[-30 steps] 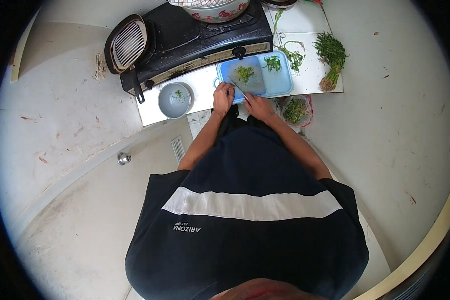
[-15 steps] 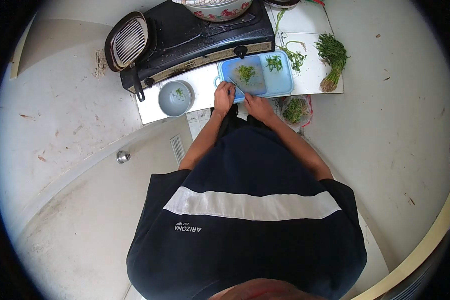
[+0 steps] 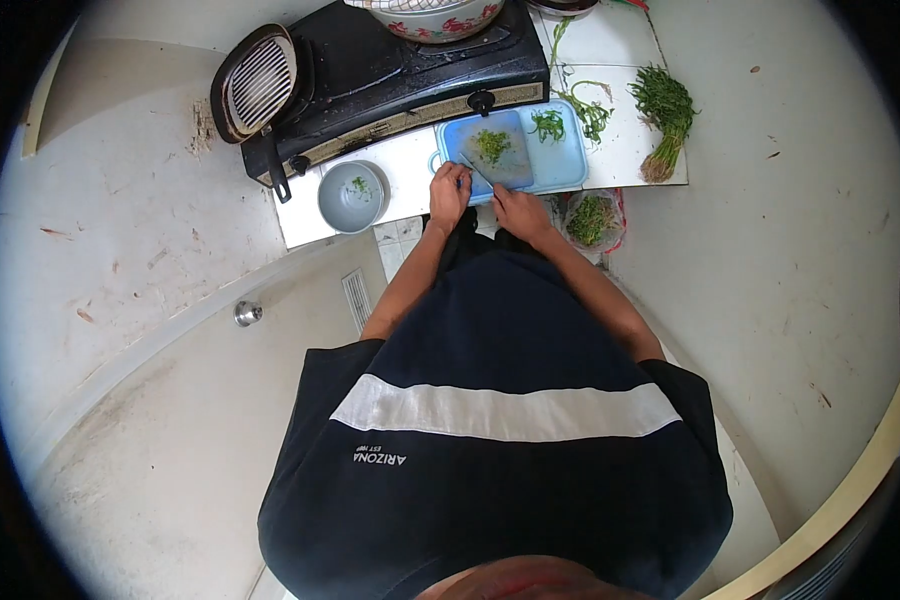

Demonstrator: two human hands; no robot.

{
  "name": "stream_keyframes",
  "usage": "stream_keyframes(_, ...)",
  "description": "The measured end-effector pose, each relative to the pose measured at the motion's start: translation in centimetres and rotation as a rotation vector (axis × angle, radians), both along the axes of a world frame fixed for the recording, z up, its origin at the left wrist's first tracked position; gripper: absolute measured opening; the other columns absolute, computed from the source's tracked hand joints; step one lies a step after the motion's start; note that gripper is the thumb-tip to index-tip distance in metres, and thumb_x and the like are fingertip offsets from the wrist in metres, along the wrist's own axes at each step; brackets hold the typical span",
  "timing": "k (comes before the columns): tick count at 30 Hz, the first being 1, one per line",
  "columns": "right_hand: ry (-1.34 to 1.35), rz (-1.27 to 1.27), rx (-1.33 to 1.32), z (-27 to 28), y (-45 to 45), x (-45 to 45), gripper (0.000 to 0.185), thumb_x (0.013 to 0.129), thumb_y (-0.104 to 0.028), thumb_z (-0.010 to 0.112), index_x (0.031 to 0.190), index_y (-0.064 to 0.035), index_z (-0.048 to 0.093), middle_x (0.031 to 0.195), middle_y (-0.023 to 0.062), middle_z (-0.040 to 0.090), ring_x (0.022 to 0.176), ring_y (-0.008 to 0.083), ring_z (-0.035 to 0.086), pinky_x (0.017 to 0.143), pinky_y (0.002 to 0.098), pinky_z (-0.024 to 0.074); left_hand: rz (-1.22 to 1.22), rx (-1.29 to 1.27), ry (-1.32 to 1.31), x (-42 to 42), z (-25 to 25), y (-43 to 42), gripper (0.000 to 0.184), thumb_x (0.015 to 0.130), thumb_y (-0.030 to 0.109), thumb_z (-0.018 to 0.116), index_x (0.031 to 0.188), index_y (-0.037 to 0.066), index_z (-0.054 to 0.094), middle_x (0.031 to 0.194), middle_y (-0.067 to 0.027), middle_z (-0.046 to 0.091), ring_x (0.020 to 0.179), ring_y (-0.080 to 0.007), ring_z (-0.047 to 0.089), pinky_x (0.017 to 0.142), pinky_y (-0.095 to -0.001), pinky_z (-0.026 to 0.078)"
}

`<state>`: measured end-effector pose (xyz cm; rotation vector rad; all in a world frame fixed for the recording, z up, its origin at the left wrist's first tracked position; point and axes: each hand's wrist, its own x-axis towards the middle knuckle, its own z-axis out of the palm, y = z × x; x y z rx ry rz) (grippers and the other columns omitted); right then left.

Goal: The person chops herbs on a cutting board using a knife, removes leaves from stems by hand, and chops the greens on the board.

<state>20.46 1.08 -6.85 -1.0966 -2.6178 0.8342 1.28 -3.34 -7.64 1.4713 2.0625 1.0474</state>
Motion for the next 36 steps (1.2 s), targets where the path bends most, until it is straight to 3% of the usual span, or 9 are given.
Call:
stream_keyframes(5,0.116,-0.034,-0.008,0.1,0.7,0.3,0.026,0.098,-0.026,0.059,0.112,-0.0043,0.060,0.075,0.0234,0.070,0.067,0.0451,0.069,0.062,0.0564,0.0563,-0.012,0.021,0.002,0.0,0.6,-0.1,0.006,0.089,0.002,0.065,0.090,-0.001,0.070,0.085,-0.0175,0.061,0.081,-0.0383,0.063,0.074,-0.0456,0.051)
stream_keyframes(13,0.068,-0.008,-0.048,-0.3,-0.6,-0.3,0.026,0.100,-0.027,0.057,0.111,-0.0037,0.058,0.074,0.0230,0.070,0.067,0.0441,0.070,0.062,0.0548,0.0575,-0.007,-0.015,0.026,0.1,0.6,0.0,0.007,0.090,0.002,0.064,0.091,-0.002,0.070,0.084,-0.0168,0.063,0.078,-0.0350,0.064,0.073,-0.0429,0.052)
stream_keyframes(18,0.031,0.002,-0.019,0.2,-0.8,-0.4,0.025,0.100,-0.027,0.058,0.111,-0.0040,0.057,0.074,0.0224,0.070,0.067,0.0431,0.070,0.063,0.0546,0.0580,0.167,-0.031,-0.242,0.7,0.5,0.2,0.008,0.091,0.001,0.065,0.092,-0.001,0.072,0.086,-0.0179,0.068,0.075,-0.0310,0.068,0.073,-0.0396,0.055)
stream_keyframes(27,-0.033,0.059,-0.034,-0.1,-0.1,-1.6,0.023,0.101,-0.026,0.056,0.112,-0.0054,0.057,0.074,0.0219,0.069,0.067,0.0444,0.069,0.062,0.0569,0.0557,0.062,-0.030,-0.025,0.2,0.7,-0.1,0.009,0.091,0.003,0.067,0.093,-0.003,0.073,0.084,-0.0194,0.066,0.075,-0.0342,0.067,0.072,-0.0418,0.054)
stream_keyframes(36,-0.005,0.043,0.024,-0.7,-0.5,-0.6,0.022,0.102,-0.026,0.054,0.111,-0.0057,0.056,0.075,0.0229,0.070,0.069,0.0458,0.069,0.064,0.0580,0.0559,0.065,-0.033,-0.060,0.5,0.7,-0.3,0.011,0.093,0.004,0.065,0.094,-0.003,0.072,0.087,-0.0192,0.064,0.077,-0.0343,0.066,0.073,-0.0420,0.053)
